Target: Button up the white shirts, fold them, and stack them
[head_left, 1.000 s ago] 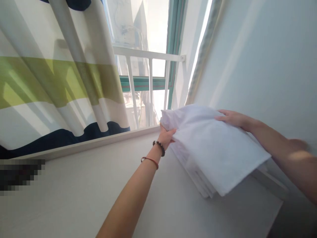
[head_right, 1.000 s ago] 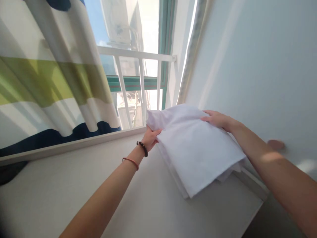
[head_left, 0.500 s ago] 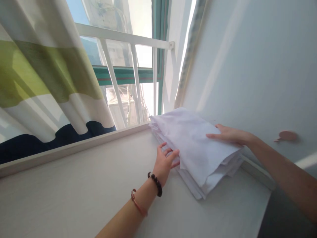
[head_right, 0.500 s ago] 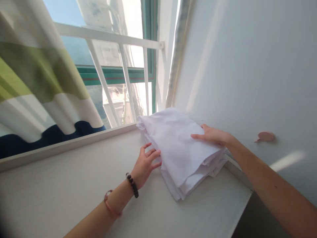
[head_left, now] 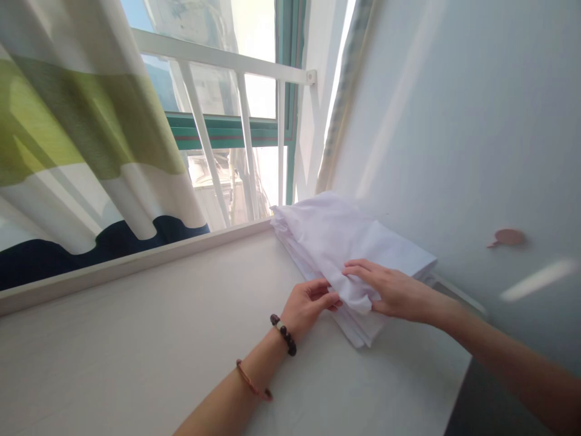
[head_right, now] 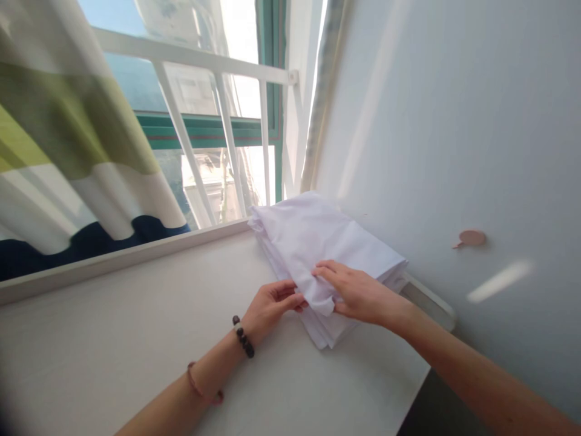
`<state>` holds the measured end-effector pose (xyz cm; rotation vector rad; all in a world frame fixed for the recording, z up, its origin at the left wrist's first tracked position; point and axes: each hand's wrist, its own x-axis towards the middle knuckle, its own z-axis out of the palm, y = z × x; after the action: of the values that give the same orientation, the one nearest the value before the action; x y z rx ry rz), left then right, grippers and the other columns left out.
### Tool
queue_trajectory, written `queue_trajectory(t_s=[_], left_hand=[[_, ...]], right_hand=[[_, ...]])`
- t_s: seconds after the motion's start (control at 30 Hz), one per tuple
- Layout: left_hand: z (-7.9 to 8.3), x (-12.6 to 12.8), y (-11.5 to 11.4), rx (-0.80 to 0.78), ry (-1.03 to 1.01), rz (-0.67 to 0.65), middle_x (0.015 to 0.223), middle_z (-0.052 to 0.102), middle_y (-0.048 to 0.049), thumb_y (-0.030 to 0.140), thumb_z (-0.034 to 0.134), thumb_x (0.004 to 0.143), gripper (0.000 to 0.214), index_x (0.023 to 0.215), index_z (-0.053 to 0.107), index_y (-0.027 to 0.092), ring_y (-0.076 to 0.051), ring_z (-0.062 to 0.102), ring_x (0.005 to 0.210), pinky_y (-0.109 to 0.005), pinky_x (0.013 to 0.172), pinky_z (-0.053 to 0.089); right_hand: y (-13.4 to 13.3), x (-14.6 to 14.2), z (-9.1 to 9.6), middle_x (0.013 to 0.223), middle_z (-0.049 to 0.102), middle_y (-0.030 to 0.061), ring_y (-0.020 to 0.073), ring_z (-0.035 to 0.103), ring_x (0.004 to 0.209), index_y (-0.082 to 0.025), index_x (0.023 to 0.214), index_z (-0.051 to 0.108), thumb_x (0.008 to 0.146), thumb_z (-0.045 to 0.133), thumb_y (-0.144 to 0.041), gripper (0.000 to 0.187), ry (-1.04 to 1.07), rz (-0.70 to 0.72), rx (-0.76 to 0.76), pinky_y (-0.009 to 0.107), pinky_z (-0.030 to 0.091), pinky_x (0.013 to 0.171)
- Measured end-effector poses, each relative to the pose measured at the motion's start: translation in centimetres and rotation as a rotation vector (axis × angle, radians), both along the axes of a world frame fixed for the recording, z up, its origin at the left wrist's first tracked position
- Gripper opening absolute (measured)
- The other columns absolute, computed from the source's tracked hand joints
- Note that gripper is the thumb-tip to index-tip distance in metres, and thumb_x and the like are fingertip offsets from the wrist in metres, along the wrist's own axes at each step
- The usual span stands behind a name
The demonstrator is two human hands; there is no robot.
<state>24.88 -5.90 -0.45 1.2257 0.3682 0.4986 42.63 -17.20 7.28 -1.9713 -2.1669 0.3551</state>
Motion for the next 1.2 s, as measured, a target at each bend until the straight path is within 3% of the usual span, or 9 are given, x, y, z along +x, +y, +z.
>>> queue_trajectory(t_s=[0.1,0.27,0.43,0.6,0.67,0.73,0.9,1.03,1.2], left_hand=[[-0.1,-0.2,-0.6,0.04,0.066,0.027,0.068,0.069,-0.0026,0.036,0.079,0.064,0.042,0.097,0.072,0.011,-0.015,0.063,0.066,-0.03,0.073,0.051],[0.0,-0.3,-2.7,0.141,0.118,-0.163,0.07,0.071,-0.003,0.025,0.073,0.068,0.022,0.087,0.074,0.014,-0.015,0.065,0.068,-0.029,0.074,0.051],[0.0,-0.5,-3.7,0.178,0.124,-0.291,0.074,0.071,-0.0037,0.03,0.071,0.072,0.021,0.086,0.073,0.015,-0.013,0.065,0.069,-0.027,0.073,0.051],[0.5,-1.5,-1.5,0.061,0.215,-0.662,0.078,0.07,-0.0067,0.053,0.069,0.073,0.048,0.101,0.067,0.014,-0.015,0.066,0.065,-0.027,0.063,0.052],[0.9,-1.7,-0.4,0.123,0.278,-0.567,0.07,0.067,-0.0052,0.057,0.061,0.077,0.047,0.093,0.065,0.013,-0.015,0.064,0.058,-0.025,0.054,0.049],[1.1,-1.5,0.5,0.323,0.346,-0.227,0.066,0.062,-0.0028,0.053,0.052,0.084,0.041,0.085,0.062,0.014,-0.014,0.06,0.055,-0.025,0.051,0.046],[0.8,0.3,1.6,1.051,0.341,0.597,0.101,0.06,-0.0112,0.031,0.044,0.09,0.026,0.106,0.058,0.015,-0.022,0.057,0.096,-0.041,0.087,0.048],[0.0,1.4,2.1,1.504,0.344,0.529,0.132,0.05,-0.0152,0.031,0.047,0.09,0.041,0.127,0.05,0.015,-0.03,0.038,0.129,-0.05,0.107,0.033],[-1.3,0.4,1.9,1.559,0.565,0.376,0.136,0.051,-0.0109,0.042,0.049,0.089,0.046,0.13,0.051,0.02,-0.032,0.039,0.131,-0.056,0.109,0.029]], right_hand=[[0.6,1.0,0.6,0.095,0.069,0.0047,0.02,0.064,0.088,-0.019,0.099,0.067,0.084,0.049,-0.025,0.024,0.172,-0.043,0.024,0.028,0.048,0.077],[1.2,2.4,1.7,0.064,0.057,-0.0019,0.0134,0.053,0.062,-0.016,0.073,0.062,0.084,0.055,-0.042,0.029,0.343,-0.14,0.101,0.022,0.04,0.055],[1.0,1.9,2.3,0.072,0.062,0.0003,0.0152,0.057,0.069,-0.016,0.081,0.065,0.086,0.053,-0.042,0.03,0.322,-0.16,0.127,0.023,0.044,0.062],[-0.8,1.3,2.9,0.128,0.059,0.0096,0.0276,0.057,0.114,-0.02,0.108,0.069,0.073,0.069,-0.042,0.042,0.168,0.037,-0.285,0.034,0.044,0.094],[-1.3,1.1,2.8,0.138,0.052,0.0102,0.0298,0.052,0.122,-0.021,0.111,0.069,0.071,0.07,-0.046,0.047,0.141,0.071,-0.347,0.035,0.043,0.098],[-1.1,0.9,2.6,0.13,0.059,0.0087,0.0267,0.055,0.119,-0.022,0.109,0.069,0.082,0.058,-0.048,0.039,0.16,0.077,-0.273,0.034,0.044,0.097],[3.3,1.5,1.1,0.122,0.064,0.0087,0.0227,0.057,0.115,-0.019,0.114,0.063,0.094,0.039,-0.034,0.035,0.062,-0.047,0.228,0.038,0.043,0.102],[7.6,4.1,-1.6,0.137,0.053,0.0134,0.0241,0.046,0.129,-0.013,0.131,0.052,0.094,0.034,-0.03,0.044,-0.164,-0.235,0.446,0.042,0.034,0.109],[7.9,7.0,-6.4,0.148,0.038,0.0134,0.0289,0.032,0.138,-0.009,0.138,0.045,0.095,0.034,-0.033,0.051,-0.434,-0.375,0.328,0.049,0.027,0.112]])
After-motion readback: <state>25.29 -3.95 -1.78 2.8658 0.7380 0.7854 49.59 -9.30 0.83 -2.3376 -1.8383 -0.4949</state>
